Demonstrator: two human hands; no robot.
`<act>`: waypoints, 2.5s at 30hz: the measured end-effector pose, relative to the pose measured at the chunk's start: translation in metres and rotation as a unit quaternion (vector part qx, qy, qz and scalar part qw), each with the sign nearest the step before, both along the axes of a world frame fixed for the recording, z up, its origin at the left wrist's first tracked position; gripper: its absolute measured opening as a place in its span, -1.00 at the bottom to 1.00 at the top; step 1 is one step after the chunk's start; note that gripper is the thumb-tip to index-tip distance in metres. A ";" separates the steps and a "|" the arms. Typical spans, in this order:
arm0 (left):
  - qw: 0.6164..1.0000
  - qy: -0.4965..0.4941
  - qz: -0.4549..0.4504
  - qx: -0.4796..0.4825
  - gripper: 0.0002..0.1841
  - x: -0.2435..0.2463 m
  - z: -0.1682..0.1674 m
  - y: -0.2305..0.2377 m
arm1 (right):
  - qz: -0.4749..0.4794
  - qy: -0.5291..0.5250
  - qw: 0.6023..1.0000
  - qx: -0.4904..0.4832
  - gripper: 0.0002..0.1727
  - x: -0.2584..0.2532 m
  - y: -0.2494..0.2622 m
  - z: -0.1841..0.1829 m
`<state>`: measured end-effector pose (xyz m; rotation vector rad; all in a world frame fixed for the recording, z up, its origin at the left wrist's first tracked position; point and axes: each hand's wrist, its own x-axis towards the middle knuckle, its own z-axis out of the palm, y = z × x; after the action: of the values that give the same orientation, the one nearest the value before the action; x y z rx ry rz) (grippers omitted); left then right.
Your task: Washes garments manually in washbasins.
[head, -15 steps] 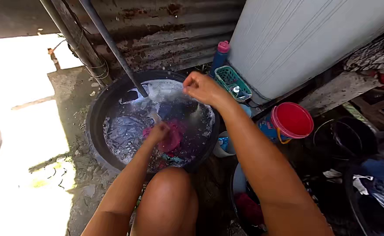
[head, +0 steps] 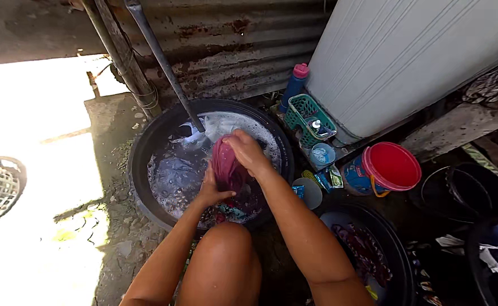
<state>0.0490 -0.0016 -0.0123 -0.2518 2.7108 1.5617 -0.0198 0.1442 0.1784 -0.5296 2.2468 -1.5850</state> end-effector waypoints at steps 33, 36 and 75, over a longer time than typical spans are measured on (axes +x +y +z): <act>0.885 0.197 -0.069 0.415 -0.55 -0.091 0.079 0.016 | -0.297 -0.105 0.912 -0.262 -0.61 -0.026 0.016 -0.094; 0.903 0.178 -0.132 0.368 -0.50 -0.099 0.069 0.018 | -0.317 -0.207 0.890 -0.255 -0.56 -0.030 0.019 -0.120; 0.769 -0.326 -0.435 -0.336 -0.33 0.017 -0.127 0.470 | -0.059 -0.362 0.870 0.328 -0.29 0.196 0.484 -0.328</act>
<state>0.0660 0.4684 -0.1398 0.3706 2.1187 0.1608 0.1764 0.6286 -0.1497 0.3488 2.0184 -0.7456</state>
